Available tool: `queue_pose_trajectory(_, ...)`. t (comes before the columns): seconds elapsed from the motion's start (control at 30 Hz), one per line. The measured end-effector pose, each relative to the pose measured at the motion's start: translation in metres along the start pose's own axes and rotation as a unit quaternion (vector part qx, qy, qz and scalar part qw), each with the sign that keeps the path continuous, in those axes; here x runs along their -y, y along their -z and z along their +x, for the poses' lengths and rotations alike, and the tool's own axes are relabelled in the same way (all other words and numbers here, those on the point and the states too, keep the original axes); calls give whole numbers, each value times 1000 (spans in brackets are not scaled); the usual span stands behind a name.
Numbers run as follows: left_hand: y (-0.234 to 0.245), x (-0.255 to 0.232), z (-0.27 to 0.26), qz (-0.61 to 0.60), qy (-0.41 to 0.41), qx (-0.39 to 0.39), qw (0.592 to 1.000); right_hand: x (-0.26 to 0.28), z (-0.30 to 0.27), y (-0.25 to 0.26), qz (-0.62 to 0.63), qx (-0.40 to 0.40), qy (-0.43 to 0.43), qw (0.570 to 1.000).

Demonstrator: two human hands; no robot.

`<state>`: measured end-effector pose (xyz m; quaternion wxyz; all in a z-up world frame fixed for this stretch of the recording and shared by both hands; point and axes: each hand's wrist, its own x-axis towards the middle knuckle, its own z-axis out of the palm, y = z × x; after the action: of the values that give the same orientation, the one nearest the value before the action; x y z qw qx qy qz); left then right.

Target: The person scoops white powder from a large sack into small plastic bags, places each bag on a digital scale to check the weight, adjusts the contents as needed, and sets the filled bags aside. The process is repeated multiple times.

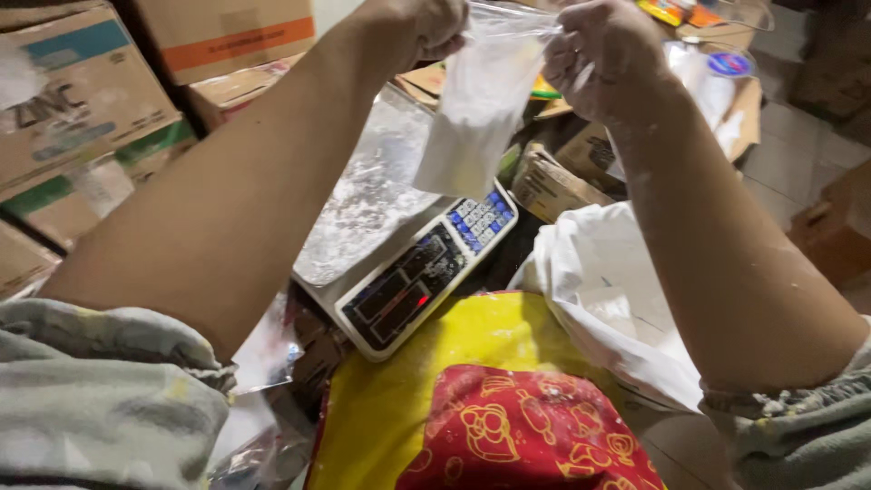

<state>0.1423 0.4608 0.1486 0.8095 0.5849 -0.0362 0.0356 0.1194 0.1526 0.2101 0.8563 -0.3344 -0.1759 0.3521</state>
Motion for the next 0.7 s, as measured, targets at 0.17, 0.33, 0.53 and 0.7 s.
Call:
queue_pose_trajectory(0.17, 52, -26, -56, 296, -93, -88, 946, -68, 51, -38, -106, -50, 21, 993)
queue_pose_trajectory(0.33, 77, -27, -110, 262, 10, -253, 931, -130, 65, -74, -277, -73, 55, 956)
queue_pose_trajectory(0.53, 67, -19, -153, 261, 16, -281, 924, -149, 43, -93, -324, -47, 50, 943)
queue_pose_trajectory(0.7, 48, -12, -174, 268, -14, -257, 928, -164, 18, -97, -349, -166, 80, 919)
